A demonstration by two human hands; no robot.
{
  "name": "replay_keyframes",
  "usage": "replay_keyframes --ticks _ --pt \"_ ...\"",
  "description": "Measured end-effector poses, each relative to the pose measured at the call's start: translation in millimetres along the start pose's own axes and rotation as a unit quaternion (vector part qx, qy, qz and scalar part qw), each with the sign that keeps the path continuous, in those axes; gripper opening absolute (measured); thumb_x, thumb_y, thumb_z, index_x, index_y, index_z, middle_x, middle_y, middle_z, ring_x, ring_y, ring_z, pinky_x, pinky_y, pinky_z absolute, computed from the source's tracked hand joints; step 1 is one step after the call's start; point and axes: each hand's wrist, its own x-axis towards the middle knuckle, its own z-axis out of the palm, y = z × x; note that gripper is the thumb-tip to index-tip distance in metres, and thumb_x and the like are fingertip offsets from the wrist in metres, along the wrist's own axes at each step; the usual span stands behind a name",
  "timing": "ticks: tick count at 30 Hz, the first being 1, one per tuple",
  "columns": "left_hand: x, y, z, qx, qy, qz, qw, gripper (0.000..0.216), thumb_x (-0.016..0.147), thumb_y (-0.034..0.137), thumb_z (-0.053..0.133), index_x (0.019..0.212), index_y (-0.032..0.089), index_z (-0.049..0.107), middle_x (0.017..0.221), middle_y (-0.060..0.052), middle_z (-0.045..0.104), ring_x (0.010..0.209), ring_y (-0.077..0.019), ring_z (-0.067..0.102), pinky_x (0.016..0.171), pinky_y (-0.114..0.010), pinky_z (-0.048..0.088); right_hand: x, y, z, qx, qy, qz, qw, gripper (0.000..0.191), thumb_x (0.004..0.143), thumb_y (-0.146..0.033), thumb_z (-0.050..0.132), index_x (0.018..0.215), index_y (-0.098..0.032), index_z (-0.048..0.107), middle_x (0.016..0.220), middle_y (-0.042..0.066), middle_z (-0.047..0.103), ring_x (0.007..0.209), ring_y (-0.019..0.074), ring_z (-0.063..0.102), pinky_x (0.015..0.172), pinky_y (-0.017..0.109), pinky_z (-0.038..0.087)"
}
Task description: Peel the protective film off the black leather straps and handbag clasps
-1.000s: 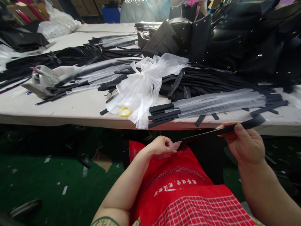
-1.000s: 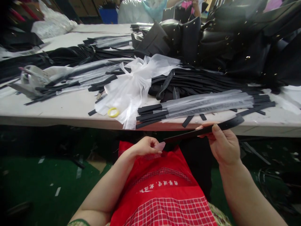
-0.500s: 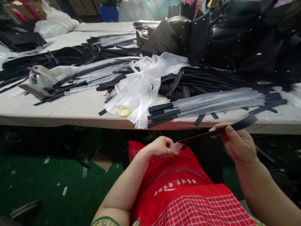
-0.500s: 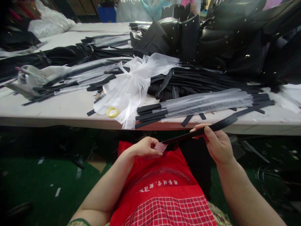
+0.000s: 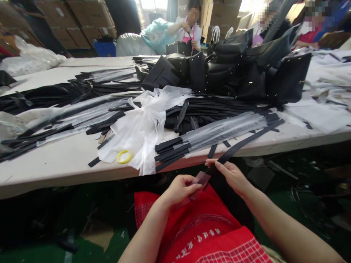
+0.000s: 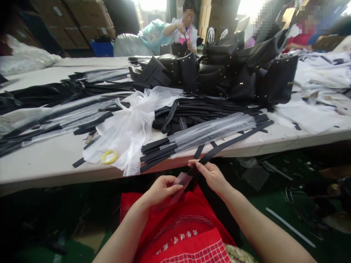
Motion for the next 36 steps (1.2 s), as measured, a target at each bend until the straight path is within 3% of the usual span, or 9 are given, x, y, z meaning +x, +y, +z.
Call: replay_keyframes --ticks 4,10,14,16,21,26,27,32,36 --pt "8.6 -5.7 6.7 -0.022 0.038 -0.006 0.999 0.049 0.072 0.059 0.07 0.078 0.011 0.072 0.068 -0.003 0.065 0.056 -0.0111 0.052 0.054 -0.022 0.038 4.1 12.1 5.4 0.052 -0.047 0.032 0.997 0.044 0.079 -0.058 0.069 0.107 -0.025 0.075 0.112 0.008 0.073 0.109 0.0262 0.064 0.104 0.045 0.043" --pt "12.6 -15.3 -0.5 0.061 0.019 -0.039 0.997 0.042 0.078 0.053 0.065 0.074 0.012 0.07 0.068 -0.003 0.067 0.059 -0.013 0.055 0.058 -0.023 0.041 13.9 22.5 -5.3 0.189 0.059 0.054 0.979 0.043 0.078 -0.054 0.071 0.108 -0.022 0.074 0.108 0.008 0.073 0.101 0.0233 0.065 0.097 0.04 0.047" --pt "18.8 -10.4 4.6 0.04 0.019 -0.017 0.999 0.04 0.081 0.051 0.063 0.081 0.012 0.072 0.075 -0.005 0.07 0.065 -0.0154 0.059 0.062 -0.025 0.043 7.5 32.7 8.3 0.185 -0.052 0.109 0.975 0.044 0.079 -0.053 0.071 0.111 -0.022 0.073 0.107 0.008 0.074 0.098 0.0228 0.066 0.096 0.04 0.047" --pt "19.9 -8.2 6.1 0.038 0.021 -0.016 0.999 0.041 0.08 0.052 0.064 0.081 0.012 0.072 0.075 -0.006 0.07 0.065 -0.0158 0.059 0.063 -0.025 0.044 9.6 34.9 4.6 0.196 -0.069 0.12 0.971 0.043 0.079 -0.051 0.072 0.109 -0.021 0.074 0.104 0.008 0.074 0.095 0.0228 0.067 0.094 0.04 0.048" --pt "22.5 -5.7 6.9 0.082 0.018 -0.032 0.996 0.051 0.08 0.062 0.06 0.073 0.012 0.069 0.068 -0.005 0.069 0.06 -0.0148 0.059 0.06 -0.025 0.042 23.1 33.0 -19.2 0.227 0.096 0.06 0.967 0.04 0.08 -0.054 0.068 0.104 -0.023 0.074 0.105 0.006 0.074 0.101 0.0223 0.066 0.096 0.038 0.046" --pt "33.3 -2.2 16.7 0.017 0.025 -0.028 0.999 0.058 0.078 0.07 0.056 0.079 0.013 0.068 0.073 -0.006 0.07 0.064 -0.0158 0.062 0.06 -0.025 0.046 16.3 36.0 -6.8 0.177 -0.049 0.1 0.978 0.045 0.081 -0.055 0.068 0.111 -0.021 0.073 0.106 0.009 0.073 0.098 0.0249 0.066 0.092 0.041 0.048" --pt "33.8 -2.9 16.8 0.026 0.019 -0.031 0.999 0.059 0.077 0.071 0.057 0.078 0.013 0.067 0.071 -0.006 0.07 0.062 -0.0153 0.061 0.059 -0.025 0.045 17.7 35.7 -9.3 0.189 -0.041 0.101 0.976 0.045 0.08 -0.054 0.069 0.11 -0.021 0.073 0.105 0.009 0.074 0.097 0.025 0.066 0.092 0.041 0.048" --pt "31.9 -8.2 12.6 0.035 0.019 -0.064 0.997 0.066 0.072 0.078 0.055 0.076 0.013 0.066 0.07 -0.006 0.07 0.057 -0.0139 0.059 0.054 -0.024 0.042 30.7 28.7 -30.6 0.24 0.134 0.048 0.96 0.042 0.075 -0.058 0.072 0.099 -0.024 0.075 0.101 0.006 0.075 0.099 0.024 0.067 0.096 0.04 0.047" --pt "34.6 -2.4 17.9 0.004 0.03 -0.043 0.999 0.069 0.069 0.081 0.055 0.076 0.013 0.065 0.067 -0.005 0.068 0.055 -0.0132 0.057 0.055 -0.025 0.041 19.7 21.9 -13.7 0.135 -0.027 0.054 0.989 0.047 0.076 -0.058 0.072 0.106 -0.021 0.075 0.106 0.009 0.074 0.102 0.0269 0.066 0.098 0.043 0.045"
